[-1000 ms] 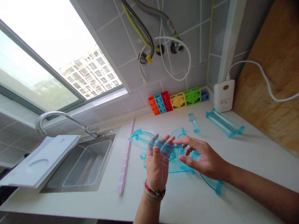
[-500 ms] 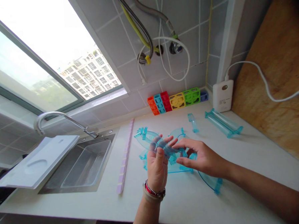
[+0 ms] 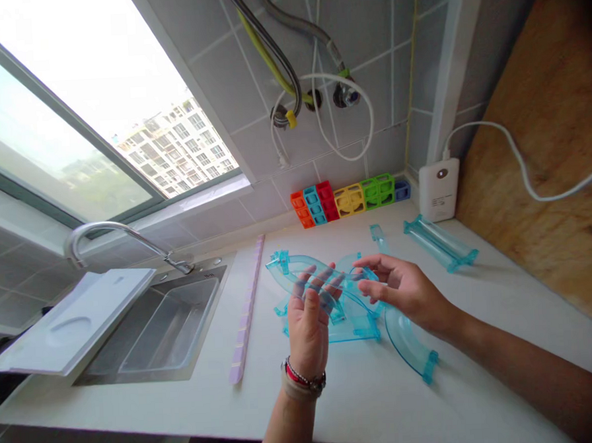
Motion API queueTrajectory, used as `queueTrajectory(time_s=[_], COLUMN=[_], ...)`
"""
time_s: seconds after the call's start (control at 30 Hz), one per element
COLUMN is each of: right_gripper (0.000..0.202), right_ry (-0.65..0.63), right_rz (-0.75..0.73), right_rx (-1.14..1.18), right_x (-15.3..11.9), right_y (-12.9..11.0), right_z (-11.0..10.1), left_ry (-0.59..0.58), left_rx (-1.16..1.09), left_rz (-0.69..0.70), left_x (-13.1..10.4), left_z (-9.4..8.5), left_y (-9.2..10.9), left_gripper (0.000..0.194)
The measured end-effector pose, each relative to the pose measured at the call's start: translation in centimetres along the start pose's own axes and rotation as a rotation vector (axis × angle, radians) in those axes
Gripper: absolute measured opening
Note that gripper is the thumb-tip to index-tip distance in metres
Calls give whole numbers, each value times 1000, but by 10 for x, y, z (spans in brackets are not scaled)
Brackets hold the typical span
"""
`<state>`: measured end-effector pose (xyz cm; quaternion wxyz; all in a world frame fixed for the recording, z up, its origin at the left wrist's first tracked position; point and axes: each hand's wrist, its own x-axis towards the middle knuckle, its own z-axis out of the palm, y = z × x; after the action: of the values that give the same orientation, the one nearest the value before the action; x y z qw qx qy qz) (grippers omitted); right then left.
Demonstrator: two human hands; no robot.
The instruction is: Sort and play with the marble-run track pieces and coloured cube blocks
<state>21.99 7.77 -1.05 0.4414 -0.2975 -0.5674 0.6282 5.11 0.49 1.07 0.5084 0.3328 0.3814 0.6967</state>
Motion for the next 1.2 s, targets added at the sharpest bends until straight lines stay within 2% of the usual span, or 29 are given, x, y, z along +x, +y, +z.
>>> queueTrajectory(time_s=[0.13, 0.47, 0.73, 0.87, 1.03, 1.2], right_gripper=[47, 46, 39, 38, 41, 29], right_ry=[118, 175, 241, 233, 148, 155], right_rz=[7, 22, 80, 83, 97, 124], right_rx=[114, 238, 448, 481, 473, 488], right_x=[4, 6, 11, 14, 13, 15], right_y=[-3, -5, -6, -5, 0, 2], right_z=[-3, -9, -14, -17, -16, -16], left_ry=[52, 56, 29, 31, 31, 6], left_rx=[18, 75, 168, 203, 186, 120], left_rz=[-29, -93, -106, -105, -86, -126], left_x=[0, 2, 0, -1, -1, -3], left_z=[0, 1, 2, 1, 1, 4], left_y=[0, 2, 2, 1, 0, 2], left_gripper=[48, 48, 49, 51, 55, 65])
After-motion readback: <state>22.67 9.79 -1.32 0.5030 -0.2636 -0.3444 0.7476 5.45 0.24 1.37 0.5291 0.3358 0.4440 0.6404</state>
